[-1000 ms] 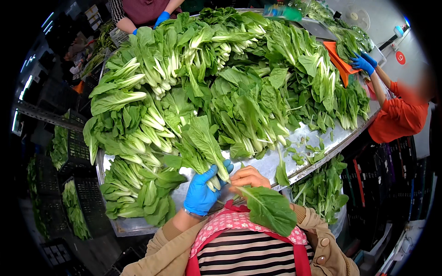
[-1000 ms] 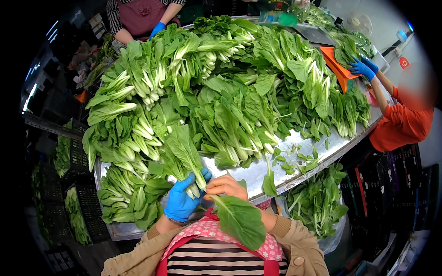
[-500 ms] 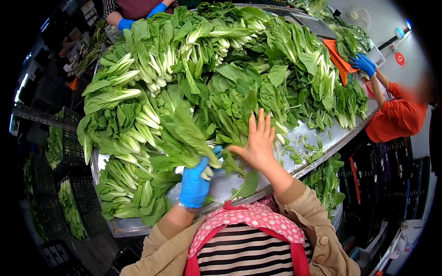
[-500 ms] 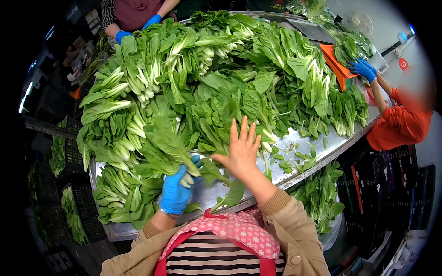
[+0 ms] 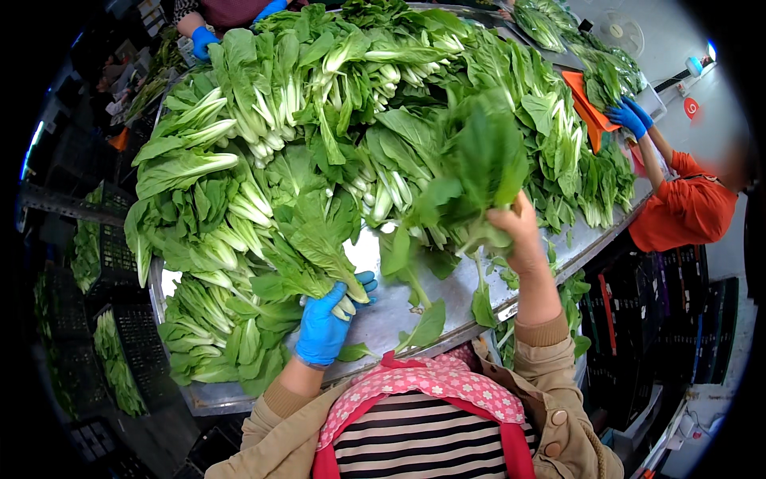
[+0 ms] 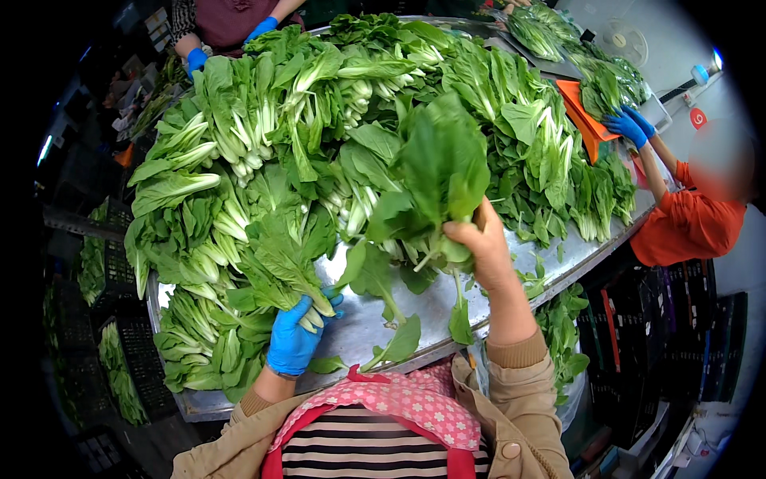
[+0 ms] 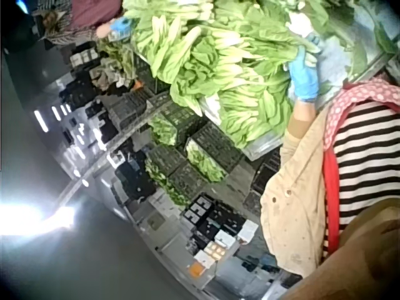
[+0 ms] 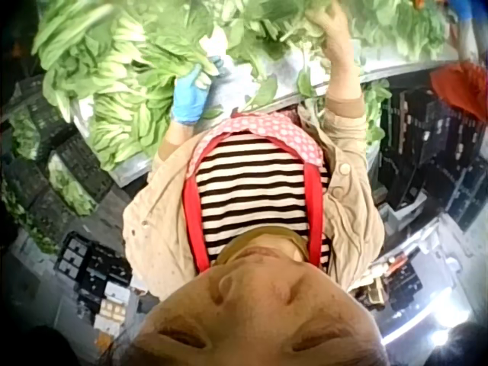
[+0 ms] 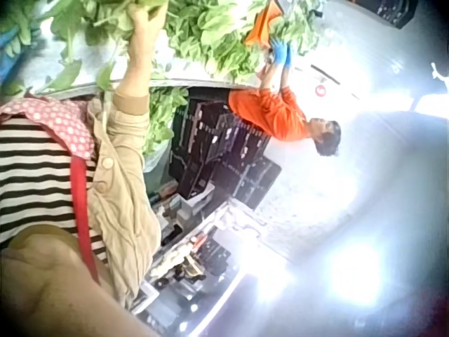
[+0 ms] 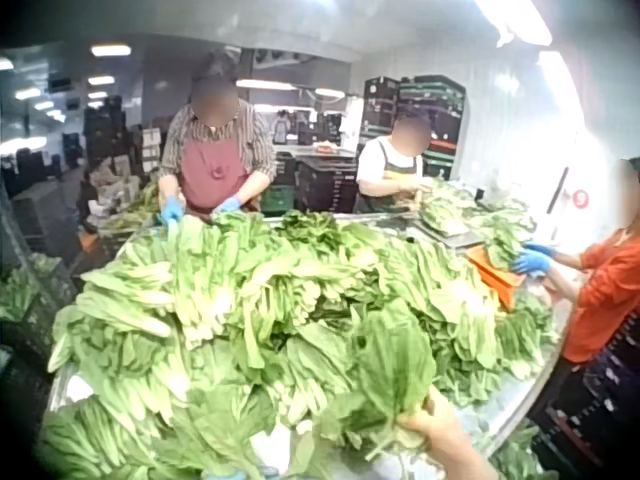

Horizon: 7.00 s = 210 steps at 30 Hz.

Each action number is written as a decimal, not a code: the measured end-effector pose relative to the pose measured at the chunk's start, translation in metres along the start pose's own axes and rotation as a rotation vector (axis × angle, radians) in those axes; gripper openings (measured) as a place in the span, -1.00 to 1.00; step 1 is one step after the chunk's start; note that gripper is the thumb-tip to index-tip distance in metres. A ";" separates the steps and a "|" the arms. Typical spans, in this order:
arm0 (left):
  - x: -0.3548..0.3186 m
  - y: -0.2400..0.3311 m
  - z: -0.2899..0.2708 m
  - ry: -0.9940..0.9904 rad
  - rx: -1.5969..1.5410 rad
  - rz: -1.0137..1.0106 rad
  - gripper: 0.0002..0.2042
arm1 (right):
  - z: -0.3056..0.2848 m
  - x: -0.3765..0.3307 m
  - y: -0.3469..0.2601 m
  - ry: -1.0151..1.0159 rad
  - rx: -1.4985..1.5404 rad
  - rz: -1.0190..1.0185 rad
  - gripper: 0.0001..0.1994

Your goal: The person stands at a stainless steel table and trims leafy green vegetables by hand. They pick up bunches of greens, remove outer leaves and unwanted parts, and place the trimmed vegetables into a pile on the table.

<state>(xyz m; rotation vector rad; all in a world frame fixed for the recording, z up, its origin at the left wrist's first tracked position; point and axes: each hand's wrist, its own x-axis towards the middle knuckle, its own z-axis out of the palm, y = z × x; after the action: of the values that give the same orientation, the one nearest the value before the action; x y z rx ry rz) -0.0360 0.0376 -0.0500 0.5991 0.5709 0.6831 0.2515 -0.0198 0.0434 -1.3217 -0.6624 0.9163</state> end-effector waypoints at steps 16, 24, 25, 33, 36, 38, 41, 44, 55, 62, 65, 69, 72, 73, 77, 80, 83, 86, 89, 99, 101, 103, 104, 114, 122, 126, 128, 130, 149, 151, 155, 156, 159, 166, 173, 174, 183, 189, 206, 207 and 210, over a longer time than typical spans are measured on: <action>-0.012 0.005 -0.013 0.115 -0.037 0.148 -0.71 | 0.049 -0.039 0.048 -0.105 -0.871 -0.897 -0.64; -0.046 0.039 -0.008 0.199 0.217 0.282 -0.66 | 0.091 -0.083 0.070 -0.608 -0.744 -0.669 -0.43; -0.050 0.044 -0.012 0.212 0.277 0.329 -0.65 | 0.091 -0.084 0.062 -0.667 -0.668 -0.605 -0.47; -0.065 0.050 -0.026 0.230 0.103 0.308 -0.63 | 0.064 -0.025 0.091 -0.505 -1.061 -0.587 -0.82; -0.058 0.044 -0.013 0.241 -0.007 0.289 -0.63 | 0.069 -0.024 0.106 -0.493 -1.180 -0.623 -0.83; -0.057 0.047 -0.007 0.256 -0.028 0.286 -0.62 | 0.071 -0.028 0.102 -0.488 -1.187 -0.556 -0.82; -0.060 0.055 -0.006 0.289 -0.106 0.295 -0.61 | 0.074 -0.037 0.080 -0.282 -0.790 -0.492 -0.81; -0.059 0.055 -0.004 0.281 -0.208 0.288 -0.62 | 0.070 -0.040 0.068 -0.224 -0.408 -0.225 -0.80; -0.023 0.009 0.038 0.143 0.039 0.029 -0.78 | 0.090 -0.074 0.049 -0.256 -0.839 -0.587 -0.76; -0.009 -0.014 0.028 0.126 0.392 0.139 -0.84 | 0.083 -0.090 0.060 -0.307 -1.023 -0.840 -0.71; 0.002 0.001 0.018 0.216 -0.120 0.015 -0.75 | 0.059 -0.099 0.067 -0.593 -0.946 -0.506 -0.74; -0.003 0.015 0.017 0.158 -0.166 -0.019 -0.73 | 0.022 -0.061 0.044 -0.061 -1.023 -0.551 -0.67; 0.000 0.006 0.028 0.160 -0.204 -0.117 -0.71 | 0.006 -0.026 0.044 0.164 -0.937 -0.623 -0.77; -0.001 0.006 0.033 0.137 -0.175 -0.119 -0.70 | 0.003 -0.018 0.050 0.185 -0.903 -0.669 -0.79; -0.001 0.013 0.038 0.100 -0.165 -0.110 -0.64 | -0.022 -0.026 0.048 0.132 -1.049 -0.596 -0.84; -0.001 0.013 0.021 0.146 -0.233 -0.100 -0.65 | -0.037 -0.031 0.052 0.262 -1.218 -0.423 -0.86; 0.001 0.010 0.022 0.146 -0.226 -0.124 -0.69 | -0.027 -0.035 0.050 0.373 -1.288 -0.491 -0.89; 0.005 0.009 0.044 0.091 -0.237 -0.149 -0.72 | -0.012 -0.027 0.058 0.342 -1.303 -0.485 -0.89; 0.008 0.006 0.052 0.040 -0.183 -0.125 -0.78 | -0.008 -0.015 0.083 0.353 -1.079 -0.454 -0.88; 0.023 -0.013 0.062 0.010 -0.287 -0.194 -0.67 | 0.030 -0.067 0.068 0.242 -0.131 -0.185 -0.86; 0.027 -0.021 0.064 -0.046 -0.294 -0.216 -0.60 | 0.039 -0.076 0.061 0.221 -0.487 -0.326 -0.86; 0.028 -0.025 0.072 -0.091 -0.246 -0.161 -0.61 | 0.048 -0.080 0.058 0.157 -0.613 -0.470 -0.84; 0.030 -0.029 0.066 -0.052 -0.223 -0.160 -0.63 | 0.051 -0.081 0.058 0.123 -0.674 -0.543 -0.84; 0.024 -0.021 0.053 -0.035 -0.188 -0.183 -0.62 | 0.032 -0.045 0.078 0.273 -0.896 -0.464 -0.82; 0.016 -0.005 0.041 0.049 -0.309 -0.104 -0.62 | 0.030 -0.033 0.080 0.286 -0.576 -0.293 -0.78; 0.018 -0.006 0.036 0.060 -0.433 -0.173 -0.64 | 0.035 -0.038 0.057 0.212 0.045 -0.013 -0.75; 0.019 -0.005 0.040 0.042 -0.442 -0.181 -0.64 | 0.033 -0.041 0.049 0.153 0.301 0.048 -0.72; 0.022 -0.008 0.038 0.061 -0.443 -0.175 -0.65 | 0.030 -0.041 0.047 0.118 0.449 0.112 -0.67; 0.019 -0.030 0.021 0.118 -0.495 -0.188 -0.75 | 0.080 -0.076 0.059 -0.083 -0.861 -0.723 -0.67; 0.018 -0.031 0.020 0.107 -0.516 -0.207 -0.75 | 0.081 -0.077 0.054 -0.109 -0.871 -0.732 -0.69; 0.017 -0.033 0.023 0.119 -0.480 -0.190 -0.76 | 0.078 -0.078 0.060 -0.090 -0.925 -0.769 -0.72; 0.018 -0.035 0.022 0.134 -0.448 -0.174 -0.76 | 0.078 -0.079 0.062 -0.073 -0.912 -0.759 -0.74; 0.024 -0.047 0.006 0.152 -0.374 -0.132 -0.77 | 0.081 -0.082 0.063 -0.027 -0.884 -0.744 -0.76; 0.017 -0.043 0.014 0.103 -0.237 -0.056 -0.75 | 0.084 -0.085 0.064 0.046 -0.871 -0.828 -0.79; 0.023 -0.037 0.016 0.010 0.073 0.088 -0.63 | 0.087 -0.087 0.059 -0.065 -0.857 -0.931 -0.80; 0.022 -0.021 0.031 0.040 -0.147 -0.025 -0.63 | 0.085 -0.087 0.060 -0.095 -0.841 -0.947 -0.79; 0.021 -0.002 0.021 -0.056 -0.515 -0.150 -0.58 | 0.062 -0.110 0.057 -0.704 -0.898 -0.481 -0.77; 0.008 -0.015 0.005 -0.223 -0.632 -0.181 -0.56 | 0.059 -0.097 0.034 -0.356 -0.928 -0.486 -0.64; 0.011 -0.023 0.018 -0.048 -0.516 -0.287 -0.49 | 0.088 -0.084 0.055 -0.279 -0.918 -0.848 -0.69; 0.014 -0.024 0.016 -0.032 -0.491 -0.285 -0.49 | 0.086 -0.083 0.056 -0.315 -0.882 -0.826 -0.71; 0.021 -0.024 0.008 0.042 -0.437 -0.268 -0.55 | 0.079 -0.081 0.052 -0.310 -0.700 -0.799 -0.80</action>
<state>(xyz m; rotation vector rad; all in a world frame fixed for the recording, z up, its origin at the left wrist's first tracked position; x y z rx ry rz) -0.0078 0.0348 -0.0659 0.0970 0.5091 0.5434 0.1346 -0.0487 0.0120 -1.3225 -1.7101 0.2123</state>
